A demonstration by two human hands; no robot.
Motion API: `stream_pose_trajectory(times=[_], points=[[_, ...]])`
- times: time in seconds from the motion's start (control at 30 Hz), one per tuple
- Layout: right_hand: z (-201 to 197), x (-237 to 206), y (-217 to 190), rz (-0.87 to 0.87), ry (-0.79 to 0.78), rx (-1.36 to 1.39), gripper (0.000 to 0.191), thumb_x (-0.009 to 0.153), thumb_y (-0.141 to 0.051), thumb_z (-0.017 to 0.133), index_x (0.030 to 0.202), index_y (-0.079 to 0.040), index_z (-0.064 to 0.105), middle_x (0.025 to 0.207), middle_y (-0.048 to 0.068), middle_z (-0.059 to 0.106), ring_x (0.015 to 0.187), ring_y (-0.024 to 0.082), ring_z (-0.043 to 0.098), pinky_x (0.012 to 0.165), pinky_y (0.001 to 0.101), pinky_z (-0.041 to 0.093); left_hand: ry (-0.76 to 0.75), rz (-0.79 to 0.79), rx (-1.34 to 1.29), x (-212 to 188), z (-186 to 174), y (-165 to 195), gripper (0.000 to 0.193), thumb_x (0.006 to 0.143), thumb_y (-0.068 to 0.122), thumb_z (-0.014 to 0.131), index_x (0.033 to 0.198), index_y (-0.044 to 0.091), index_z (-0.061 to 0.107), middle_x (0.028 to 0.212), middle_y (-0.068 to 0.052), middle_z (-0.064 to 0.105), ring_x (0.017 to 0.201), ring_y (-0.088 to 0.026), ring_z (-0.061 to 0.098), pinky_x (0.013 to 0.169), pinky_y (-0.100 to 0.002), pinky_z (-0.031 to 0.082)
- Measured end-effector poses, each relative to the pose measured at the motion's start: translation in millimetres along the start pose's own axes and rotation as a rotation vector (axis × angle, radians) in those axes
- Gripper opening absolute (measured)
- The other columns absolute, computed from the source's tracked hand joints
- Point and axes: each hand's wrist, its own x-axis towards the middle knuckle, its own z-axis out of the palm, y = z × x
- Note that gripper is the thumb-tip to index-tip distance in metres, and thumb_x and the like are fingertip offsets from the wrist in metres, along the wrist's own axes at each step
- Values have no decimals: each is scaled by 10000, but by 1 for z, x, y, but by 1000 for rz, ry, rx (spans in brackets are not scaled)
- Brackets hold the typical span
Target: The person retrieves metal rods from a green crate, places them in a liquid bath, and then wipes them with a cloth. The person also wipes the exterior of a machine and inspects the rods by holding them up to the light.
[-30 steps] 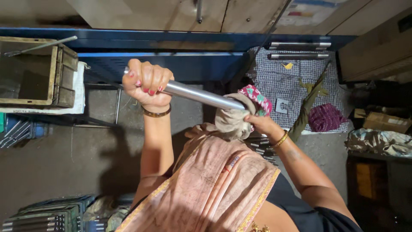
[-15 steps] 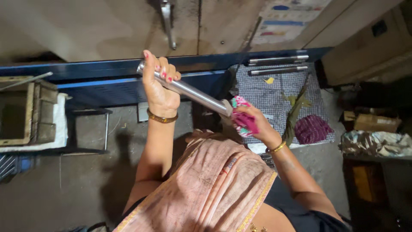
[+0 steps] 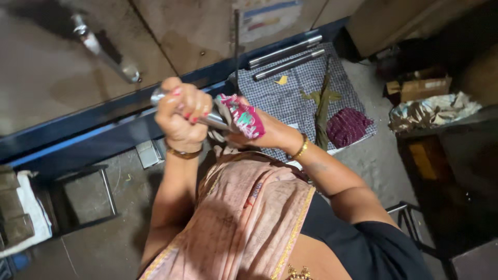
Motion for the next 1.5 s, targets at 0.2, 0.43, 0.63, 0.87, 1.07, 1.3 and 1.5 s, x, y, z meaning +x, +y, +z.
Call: stream_pose_trajectory(times=[0.2, 0.43, 0.63, 0.87, 1.07, 1.3, 1.5], points=[[-17, -50, 67, 188, 12, 152, 864, 835, -502, 767, 1517, -69, 460, 1495, 180, 520, 1401, 315, 492, 1173, 393, 375, -52, 69, 80, 39, 2, 8, 334, 1056, 213, 620, 795, 138, 424, 565, 25, 383, 451, -82, 353, 530, -252, 366], [-11, -57, 127, -2, 240, -85, 767, 879, -404, 825, 1480, -43, 514, 1471, 206, 567, 1421, 340, 495, 1214, 424, 363, 13, 110, 328, 55, -20, -90, 292, 975, 223, 733, 999, 126, 459, 825, -37, 517, 773, -213, 558, 824, -405, 560], [-14, -54, 153, 110, 220, 302, 684, 881, -319, 819, 1435, -22, 549, 1416, 166, 594, 1333, 282, 534, 1154, 425, 389, 206, -57, 83, 38, -49, -136, 229, 1045, 218, 619, 924, 147, 437, 628, -18, 440, 551, -150, 452, 627, -342, 452], [31, -68, 249, 638, 70, 1392, 388, 986, -230, 689, 1284, 16, 658, 1160, 90, 732, 1016, 195, 690, 913, 346, 569, 76, -170, -57, 36, -61, -138, 240, 1041, 192, 578, 871, 169, 410, 575, -2, 385, 487, -142, 377, 597, -323, 398], [25, -67, 283, 814, 106, 1114, 375, 917, -113, 724, 1258, 19, 643, 1136, 71, 719, 1032, 199, 670, 920, 347, 542, -11, -102, -76, 44, -63, -122, 246, 1036, 207, 575, 848, 162, 424, 561, 9, 358, 462, -121, 347, 566, -313, 388], [-61, -53, 253, 165, 340, 675, 447, 890, -39, 695, 1328, -32, 603, 1288, 41, 656, 1161, 166, 628, 1036, 345, 509, 204, 124, 21, 51, -80, -114, 236, 1050, 218, 549, 847, 169, 437, 572, 2, 363, 462, -122, 349, 557, -319, 368], [-90, -85, 271, 270, 663, 1307, 236, 1008, -101, 625, 1234, -34, 609, 1232, 111, 681, 1148, 290, 702, 1047, 468, 579, 320, 313, 28, 57, -113, -68, 292, 1071, 242, 544, 804, 174, 449, 570, 9, 374, 491, -125, 331, 515, -280, 328]])
